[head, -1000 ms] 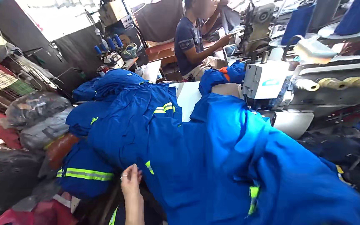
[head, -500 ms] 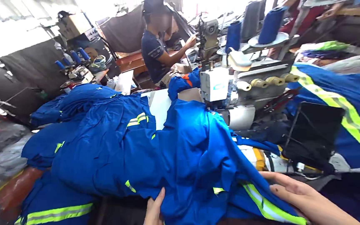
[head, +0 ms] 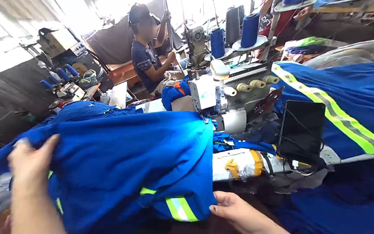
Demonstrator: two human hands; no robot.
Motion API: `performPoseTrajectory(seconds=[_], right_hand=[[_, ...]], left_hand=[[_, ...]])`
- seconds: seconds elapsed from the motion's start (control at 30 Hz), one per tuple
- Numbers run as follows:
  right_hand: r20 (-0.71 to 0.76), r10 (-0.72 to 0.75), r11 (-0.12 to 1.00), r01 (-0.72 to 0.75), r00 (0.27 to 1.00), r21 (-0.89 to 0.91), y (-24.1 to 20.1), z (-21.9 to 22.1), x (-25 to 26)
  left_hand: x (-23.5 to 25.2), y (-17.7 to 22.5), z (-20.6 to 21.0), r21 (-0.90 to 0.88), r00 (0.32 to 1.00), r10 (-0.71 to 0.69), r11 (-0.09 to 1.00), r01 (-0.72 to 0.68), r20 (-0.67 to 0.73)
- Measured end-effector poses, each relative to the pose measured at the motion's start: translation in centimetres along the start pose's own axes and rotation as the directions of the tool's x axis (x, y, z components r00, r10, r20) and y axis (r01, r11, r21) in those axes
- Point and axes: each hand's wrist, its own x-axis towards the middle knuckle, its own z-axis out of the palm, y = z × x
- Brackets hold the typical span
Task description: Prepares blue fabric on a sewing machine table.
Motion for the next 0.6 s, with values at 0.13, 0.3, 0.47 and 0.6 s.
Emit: performPoseTrajectory(seconds=[0.13, 0.3, 0.47, 0.6], right_hand=[[-0.145, 0.109, 0.986, -0.088, 0.983, 0.141, 1.0, 0.7, 0.6], [-0.151, 0.095, 0.995, -0.091, 0.984, 0.036, 0.4, 0.2, 0.0], [-0.054, -0.006, 0.997, 0.002, 0.998, -0.072, -0.4, -0.3, -1.2], [-0.050, -0.023, 1.000, 0.022, 0.998, -0.014, -0.7, -1.1, -2.5]], left_hand=[[-3.3, 5.1, 5.1, -0.040, 0.984, 0.134, 0.991, -0.130, 0.118], [-23.1, 12.2, 15.6, -0.333, 0.870, 0.360, 0.910, -0.247, 0.338], [-24.1, 8.8, 18.7, -0.133, 0.954, 0.204, 0.975, -0.178, 0.219], [-20.5, 10.9, 13.9, -0.264, 0.934, 0.353, 0.908, -0.326, 0.061]])
